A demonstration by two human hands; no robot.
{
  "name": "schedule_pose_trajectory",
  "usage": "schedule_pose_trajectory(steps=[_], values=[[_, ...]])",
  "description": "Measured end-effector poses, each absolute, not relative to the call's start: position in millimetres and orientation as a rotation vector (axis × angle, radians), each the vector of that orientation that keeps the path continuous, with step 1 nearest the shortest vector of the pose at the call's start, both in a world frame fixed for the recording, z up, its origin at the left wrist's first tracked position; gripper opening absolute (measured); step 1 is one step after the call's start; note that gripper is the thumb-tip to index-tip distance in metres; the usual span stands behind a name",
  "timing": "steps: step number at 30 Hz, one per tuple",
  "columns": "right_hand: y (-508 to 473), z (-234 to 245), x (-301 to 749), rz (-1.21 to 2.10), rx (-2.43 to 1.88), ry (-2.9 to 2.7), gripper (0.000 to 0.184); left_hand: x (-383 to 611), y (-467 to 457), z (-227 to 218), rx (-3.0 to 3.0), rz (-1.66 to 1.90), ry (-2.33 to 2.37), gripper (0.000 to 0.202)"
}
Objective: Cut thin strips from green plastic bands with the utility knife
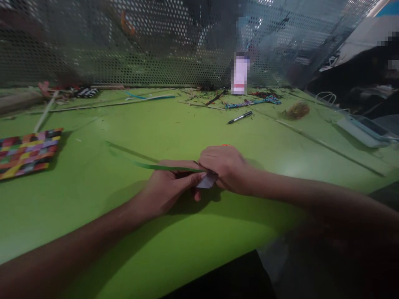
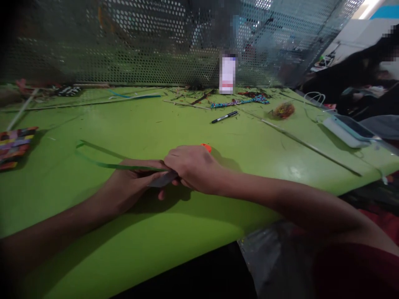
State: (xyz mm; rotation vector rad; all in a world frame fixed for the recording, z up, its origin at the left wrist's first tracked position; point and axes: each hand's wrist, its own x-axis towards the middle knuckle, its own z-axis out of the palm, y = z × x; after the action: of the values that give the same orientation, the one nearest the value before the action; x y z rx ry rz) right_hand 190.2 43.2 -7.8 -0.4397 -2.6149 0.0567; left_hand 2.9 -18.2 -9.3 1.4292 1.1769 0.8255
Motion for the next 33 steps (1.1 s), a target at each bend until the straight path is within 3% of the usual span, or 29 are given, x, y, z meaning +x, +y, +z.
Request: schedule_pose_trajectory(steps=[20, 33], values=[[39.8, -5.6, 188.9, 0.044, -0.529, -2.694, 0.014, -0.7, -19.2, -13.2, 1.461, 0.812, 1.191, 0.031], [41.2, -3.4, 190.6, 0.067, -0.53, -2.727, 0.019, 2.1, -19.0, -7.5, 1.507, 0.782, 1.282, 0.023]])
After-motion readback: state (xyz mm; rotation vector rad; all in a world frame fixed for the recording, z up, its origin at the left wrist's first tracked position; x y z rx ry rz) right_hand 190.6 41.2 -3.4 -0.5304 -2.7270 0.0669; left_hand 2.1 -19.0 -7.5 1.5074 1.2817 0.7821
